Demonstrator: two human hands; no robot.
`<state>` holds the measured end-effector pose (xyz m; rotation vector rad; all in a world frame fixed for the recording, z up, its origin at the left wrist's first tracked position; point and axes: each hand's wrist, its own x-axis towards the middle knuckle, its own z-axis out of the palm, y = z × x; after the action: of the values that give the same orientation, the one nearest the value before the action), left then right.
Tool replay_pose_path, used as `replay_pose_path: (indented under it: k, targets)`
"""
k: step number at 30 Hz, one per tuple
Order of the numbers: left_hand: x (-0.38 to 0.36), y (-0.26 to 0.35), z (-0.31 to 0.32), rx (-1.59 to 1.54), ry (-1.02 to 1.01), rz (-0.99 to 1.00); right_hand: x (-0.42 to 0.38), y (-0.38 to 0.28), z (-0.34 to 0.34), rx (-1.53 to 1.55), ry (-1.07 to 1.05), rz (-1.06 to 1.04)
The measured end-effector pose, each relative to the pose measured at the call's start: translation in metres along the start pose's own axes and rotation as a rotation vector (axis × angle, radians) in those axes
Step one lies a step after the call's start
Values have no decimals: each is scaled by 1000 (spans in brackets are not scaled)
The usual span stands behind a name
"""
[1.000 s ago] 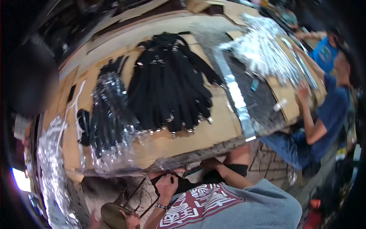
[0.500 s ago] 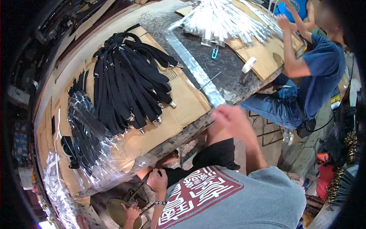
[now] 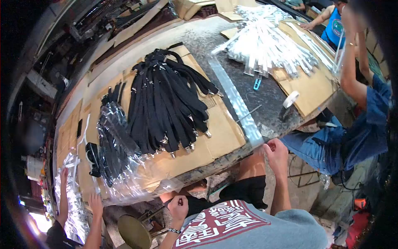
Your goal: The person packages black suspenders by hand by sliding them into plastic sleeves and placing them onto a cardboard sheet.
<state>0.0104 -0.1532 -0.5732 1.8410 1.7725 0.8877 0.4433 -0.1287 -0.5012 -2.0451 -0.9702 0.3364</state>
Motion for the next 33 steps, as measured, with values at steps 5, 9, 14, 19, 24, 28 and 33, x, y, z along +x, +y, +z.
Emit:
replay_pose_path:
  k: [5,9,14,19,24,28,33]
  targets:
    - [36,55,-23,-65,75,198,-5,-10,-1,-232,-31,-9]
    - [99,80,-48,43,350,268,-7,-3,5,-77,-71,6]
    - [184,77,-67,333,415,214,-6,-10,2,-41,-44,-13]
    - [218,76,-55,436,405,162,-6,-6,-5,106,-95,-13]
    - [223,73,-44,420,419,225,-8,-9,-5,589,-117,80]
    - [232,72,-57,344,426,306,-12,-48,-27,832,-165,82]
    - [245,84,-80,-75,473,197,-16,-74,-69,1045,-213,-50]
